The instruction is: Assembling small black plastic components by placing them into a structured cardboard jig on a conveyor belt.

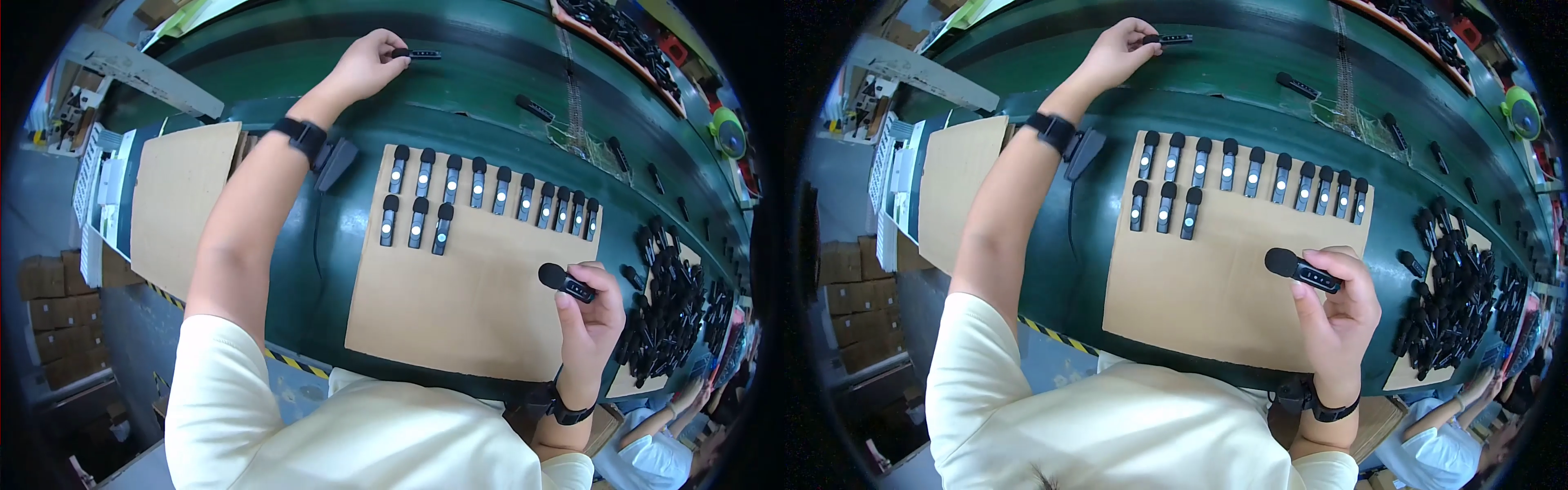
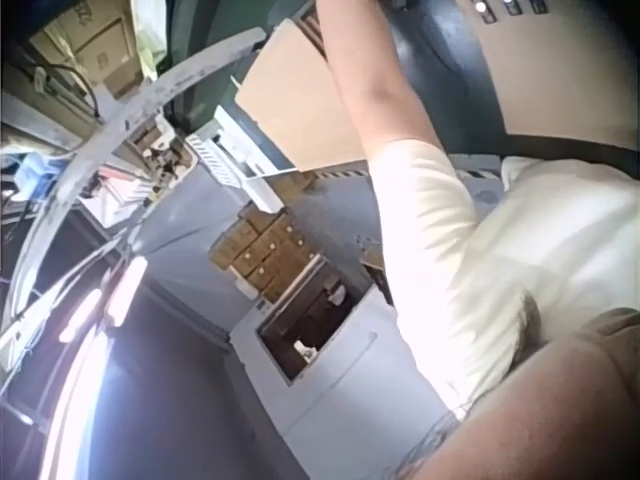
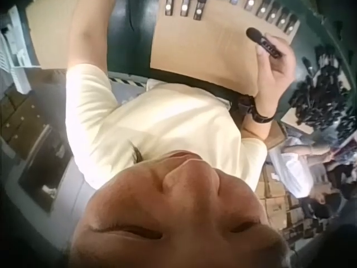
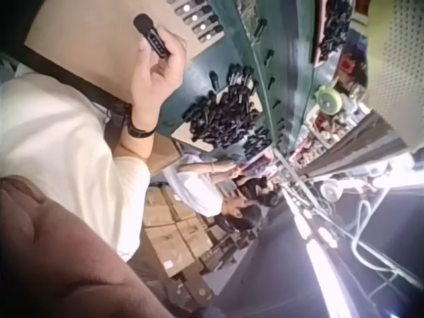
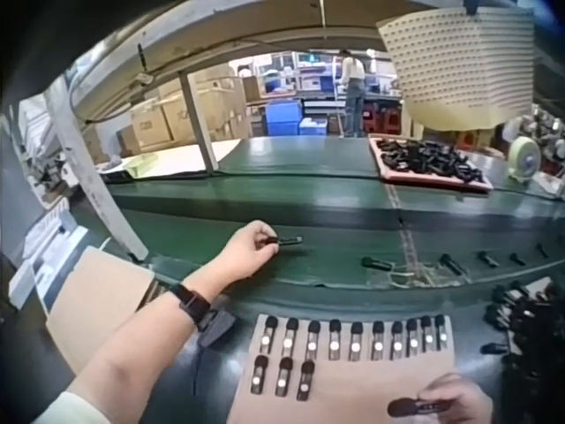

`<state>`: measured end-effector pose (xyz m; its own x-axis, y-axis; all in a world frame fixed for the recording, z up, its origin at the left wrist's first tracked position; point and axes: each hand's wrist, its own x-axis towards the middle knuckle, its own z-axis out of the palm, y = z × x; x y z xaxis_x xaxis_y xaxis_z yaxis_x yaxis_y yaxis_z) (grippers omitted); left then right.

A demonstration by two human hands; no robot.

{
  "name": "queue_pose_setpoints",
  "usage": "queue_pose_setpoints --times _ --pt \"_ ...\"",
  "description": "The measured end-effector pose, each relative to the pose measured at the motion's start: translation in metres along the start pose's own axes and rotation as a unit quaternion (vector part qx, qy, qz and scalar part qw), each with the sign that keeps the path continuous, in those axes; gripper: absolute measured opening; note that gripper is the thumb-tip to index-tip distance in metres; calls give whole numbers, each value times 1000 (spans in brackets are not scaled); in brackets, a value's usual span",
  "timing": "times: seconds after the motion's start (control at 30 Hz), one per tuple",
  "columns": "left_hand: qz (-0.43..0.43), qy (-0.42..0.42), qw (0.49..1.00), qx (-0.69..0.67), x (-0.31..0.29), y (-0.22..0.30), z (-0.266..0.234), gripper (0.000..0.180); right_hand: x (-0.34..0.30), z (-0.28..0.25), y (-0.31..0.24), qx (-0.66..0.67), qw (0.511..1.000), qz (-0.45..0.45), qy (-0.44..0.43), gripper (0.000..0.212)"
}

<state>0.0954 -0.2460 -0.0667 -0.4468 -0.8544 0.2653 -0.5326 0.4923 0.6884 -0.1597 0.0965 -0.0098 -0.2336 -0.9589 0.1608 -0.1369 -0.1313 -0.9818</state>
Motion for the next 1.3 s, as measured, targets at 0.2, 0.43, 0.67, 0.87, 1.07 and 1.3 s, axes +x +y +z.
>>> queue_pose_setpoints --times 0.2,0.43,0.67,0.87,1.07,1.3 --pt "-28 41 926 -375 -114 88 -12 26 -10 11 5 37 998 29 -40 30" --pt "-145 -10 862 -486 -236 131 0 33 -22 19 15 18 990 -22 -136 32" --pt "-36 -31 918 -394 -257 161 18 32 -31 22 9 -19 988 -70 -136 29" --pt "-7 -41 930 -364 -254 172 21 30 -35 18 9 -17 989 -80 -121 29" --pt "19 -53 933 -356 -252 172 21 31 -34 16 8 -27 987 -101 -121 28" --pt "31 -60 936 -345 -250 171 23 32 -33 14 10 -36 987 -101 -123 28"
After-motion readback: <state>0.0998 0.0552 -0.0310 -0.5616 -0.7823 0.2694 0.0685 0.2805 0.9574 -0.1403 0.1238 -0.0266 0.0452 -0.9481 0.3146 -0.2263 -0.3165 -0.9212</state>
